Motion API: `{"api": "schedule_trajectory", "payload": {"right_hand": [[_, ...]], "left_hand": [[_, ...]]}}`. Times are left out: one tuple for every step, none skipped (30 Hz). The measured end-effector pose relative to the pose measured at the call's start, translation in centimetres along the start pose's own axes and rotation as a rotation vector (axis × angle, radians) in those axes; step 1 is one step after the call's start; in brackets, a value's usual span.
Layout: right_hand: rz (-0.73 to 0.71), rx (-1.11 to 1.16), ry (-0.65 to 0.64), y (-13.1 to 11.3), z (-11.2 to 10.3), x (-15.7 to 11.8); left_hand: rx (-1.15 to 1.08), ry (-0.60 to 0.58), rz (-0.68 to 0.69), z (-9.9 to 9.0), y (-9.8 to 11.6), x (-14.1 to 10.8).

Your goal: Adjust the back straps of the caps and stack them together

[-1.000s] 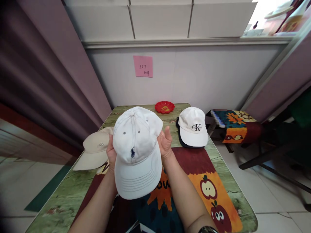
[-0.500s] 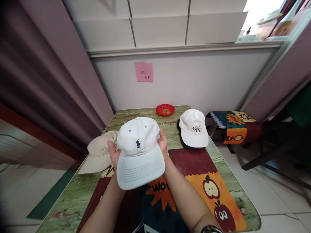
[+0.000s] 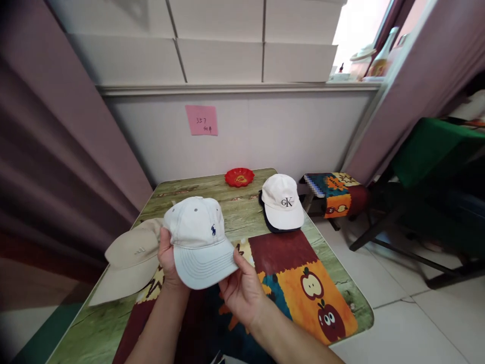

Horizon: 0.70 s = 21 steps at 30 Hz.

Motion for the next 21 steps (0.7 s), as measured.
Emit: {"api": "schedule_trajectory", "payload": {"right_hand": [[-0.031, -0.008, 0.029, -0.7, 0.0, -0.2], [-0.05, -0.03, 0.051, -1.6, 0.3, -0.3], [-0.068, -0.06, 0.062, -2.8, 0.9, -0.4], [-0.097, -0.092, 0.06, -4.3, 1.7, -0.5], [-0.136, -0.124, 0.042, -6.1, 2.8, -0.7], [-0.195, -0.151, 0.015, -8.2, 4.1, -0.9], [-0.274, -0.167, -0.015, -10.6, 5.3, -1.3], [-0.351, -0.177, -0.041, -13.0, 6.5, -1.7], [-0.428, -0.178, -0.054, -15.5, 7.3, -2.2], [-0.513, -0.18, -0.078, -18.0, 8.1, -2.7], [-0.584, -0.194, -0.103, -20.2, 8.6, -3.1], [-0.642, -0.199, -0.113, -22.3, 8.6, -3.3], [-0.692, -0.189, -0.092, -24.1, 8.0, -3.4], [-0.731, -0.17, -0.045, -25.6, 6.8, -3.4], [-0.761, -0.143, 0.032, -26.7, 4.9, -3.2], [-0.779, -0.114, 0.136, -27.5, 2.6, -3.0], [-0.785, -0.084, 0.267, -27.9, 0.0, -2.8], [-0.773, -0.072, 0.332, -28.0, -2.2, -2.4], [-0.754, -0.071, 0.374, -28.0, -4.1, -2.0], [-0.732, -0.078, 0.413, -27.8, -5.8, -1.6], [-0.716, -0.088, 0.443, -27.7, -7.2, -1.2]], "left_hand": [[-0.004, -0.002, -0.012, -0.2, -0.5, 0.2], [-0.006, -0.009, -0.03, -0.4, -1.1, 0.3], [-0.003, -0.019, -0.054, -0.4, -1.8, 0.3], [0.011, -0.028, -0.083, -0.4, -2.5, 0.1], [0.043, -0.033, -0.118, -0.5, -3.3, -0.3], [0.102, -0.032, -0.159, -0.8, -4.2, -0.8], [0.194, -0.029, -0.202, -1.5, -5.0, -1.5], [0.32, -0.027, -0.241, -2.5, -5.8, -2.4], [0.476, -0.036, -0.275, -3.7, -6.4, -3.3], [0.65, -0.064, -0.288, -5.0, -6.8, -4.2], [0.814, -0.104, -0.284, -6.1, -6.9, -4.9], [0.936, -0.156, -0.272, -6.9, -7.1, -5.5], [1.022, -0.207, -0.248, -7.5, -7.1, -6.0], [1.083, -0.258, -0.232, -7.9, -7.2, -6.4], [1.121, -0.302, -0.22, -8.2, -7.2, -6.7], [1.147, -0.335, -0.21, -8.3, -7.2, -6.9], [1.165, -0.359, -0.206, -8.2, -7.2, -7.0], [1.177, -0.373, -0.203, -8.2, -7.1, -7.0], [1.183, -0.384, -0.198, -8.0, -7.1, -7.0], [1.186, -0.39, -0.194, -7.8, -7.1, -6.9], [1.19, -0.394, -0.19, -7.7, -7.1, -6.9]]}}
Point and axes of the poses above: each hand's wrist, its own x-axis towards the middle knuckle, its own z-axis out of the palm, y = z × x, the point moved 9 cm from there along x, towards the middle knuckle, and after that the axes turned 14 degrees about z, right-handed, at the moved point
